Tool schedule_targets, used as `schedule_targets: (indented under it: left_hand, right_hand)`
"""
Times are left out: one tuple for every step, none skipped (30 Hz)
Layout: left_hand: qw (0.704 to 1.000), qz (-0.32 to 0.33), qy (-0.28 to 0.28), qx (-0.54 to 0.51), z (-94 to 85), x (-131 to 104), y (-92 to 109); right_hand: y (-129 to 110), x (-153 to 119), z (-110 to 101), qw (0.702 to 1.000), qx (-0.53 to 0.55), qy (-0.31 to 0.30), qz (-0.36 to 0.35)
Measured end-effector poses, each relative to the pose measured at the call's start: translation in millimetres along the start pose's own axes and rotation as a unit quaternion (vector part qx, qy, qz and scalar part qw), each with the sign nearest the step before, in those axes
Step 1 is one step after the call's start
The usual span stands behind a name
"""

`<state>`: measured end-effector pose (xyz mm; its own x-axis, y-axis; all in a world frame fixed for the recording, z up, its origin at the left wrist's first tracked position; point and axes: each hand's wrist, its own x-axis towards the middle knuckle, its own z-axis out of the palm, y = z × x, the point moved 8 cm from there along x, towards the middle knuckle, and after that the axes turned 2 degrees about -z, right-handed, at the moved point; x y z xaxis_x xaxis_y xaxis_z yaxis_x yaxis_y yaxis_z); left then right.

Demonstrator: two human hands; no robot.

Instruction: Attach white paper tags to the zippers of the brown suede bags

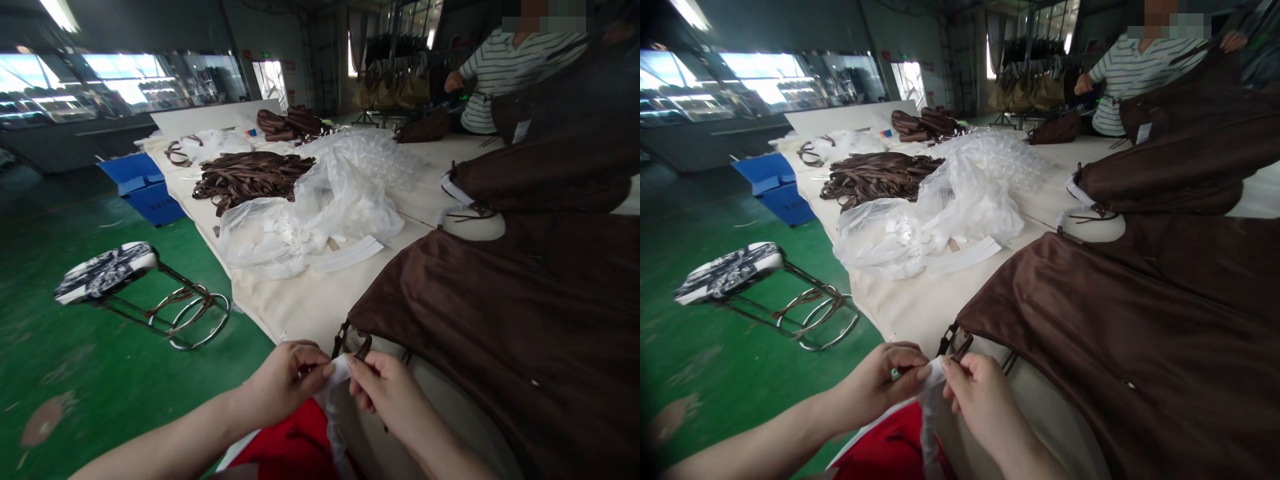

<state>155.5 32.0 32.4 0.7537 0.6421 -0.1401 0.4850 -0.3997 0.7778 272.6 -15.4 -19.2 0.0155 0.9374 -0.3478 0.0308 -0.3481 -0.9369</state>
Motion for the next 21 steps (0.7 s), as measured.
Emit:
schedule_targets:
  left_hand:
    - [1.0,-0.001,-0.001,0.004,3.2,1.2,0.5]
    - [1.0,-0.001,0.0,0.008,5.9,2.4,0.7]
    - [1.0,-0.001,0.002,0.009,7.8,3.7,0.4]
    - [1.0,0.001,0.005,0.009,8.8,5.1,-0.3]
    - [1.0,0.003,0.007,0.007,8.8,6.4,-1.7]
    - [1.0,0.005,0.008,0.003,7.4,7.5,-3.5]
    - [1.0,0.005,0.002,-0.006,5.4,8.4,-5.7]
    - [1.0,0.002,-0.012,-0.021,3.2,8.9,-8.5]
    - [0.998,-0.008,-0.037,-0.043,1.6,8.8,-12.0]
    - [0.995,-0.024,-0.074,-0.069,0.8,7.7,-15.6]
    - [0.988,-0.043,-0.111,-0.096,0.1,5.7,-18.9]
    - [0.981,-0.063,-0.145,-0.116,-0.7,2.9,-21.3]
    - [0.974,-0.079,-0.168,-0.127,-2.3,0.0,-22.7]
    - [0.972,-0.088,-0.178,-0.128,-4.6,-2.3,-23.0]
    - [0.972,-0.09,-0.178,-0.122,-7.1,-4.0,-22.4]
    - [0.975,-0.09,-0.171,-0.113,-9.2,-5.3,-21.5]
    - [0.977,-0.09,-0.165,-0.104,-10.0,-6.6,-20.5]
    - [0.978,-0.09,-0.16,-0.097,-9.3,-7.9,-19.6]
    - [0.979,-0.09,-0.157,-0.091,-7.7,-9.0,-18.9]
    - [0.98,-0.091,-0.153,-0.086,-6.0,-9.7,-18.6]
    - [0.982,-0.092,-0.145,-0.08,-4.8,-9.8,-18.6]
  right_hand:
    - [-2.0,0.9,-1.7,1.0,-0.005,-0.002,0.0]
    - [-3.3,1.8,-2.9,1.0,-0.008,-0.002,0.002]
    - [-4.4,2.6,-3.8,1.0,-0.01,-0.002,0.002]
    - [-5.0,3.2,-4.4,1.0,-0.015,-0.005,0.004]
    - [-5.2,3.6,-5.5,1.0,-0.028,-0.007,0.007]
    - [-6.2,3.6,-7.6,0.999,-0.051,-0.009,0.008]
    - [-9.1,3.3,-11.9,0.996,-0.089,-0.002,-0.002]
    - [-14.6,2.6,-18.9,0.989,-0.142,0.019,-0.023]
    - [-23.0,1.0,-27.6,0.976,-0.202,0.053,-0.057]
    - [-33.0,-1.7,-35.2,0.957,-0.257,0.089,-0.1]
    - [-42.6,-5.0,-39.3,0.935,-0.3,0.114,-0.148]
    - [-49.1,-7.7,-38.7,0.917,-0.329,0.116,-0.19]
    - [-51.9,-9.3,-34.1,0.906,-0.347,0.1,-0.223]
    - [-51.2,-9.8,-26.1,0.897,-0.36,0.069,-0.247]
    - [-47.9,-9.7,-16.6,0.888,-0.377,0.037,-0.261]
    - [-43.1,-9.0,-7.5,0.876,-0.401,0.015,-0.268]
    - [-37.7,-8.0,0.5,0.863,-0.427,0.005,-0.269]
    - [-32.4,-6.6,7.6,0.851,-0.451,0.001,-0.269]
    - [-27.8,-5.3,13.7,0.84,-0.471,0.0,-0.269]
    - [-24.4,-4.2,18.9,0.832,-0.485,-0.001,-0.27]
    - [-22.7,-3.1,23.0,0.824,-0.496,0.0,-0.274]
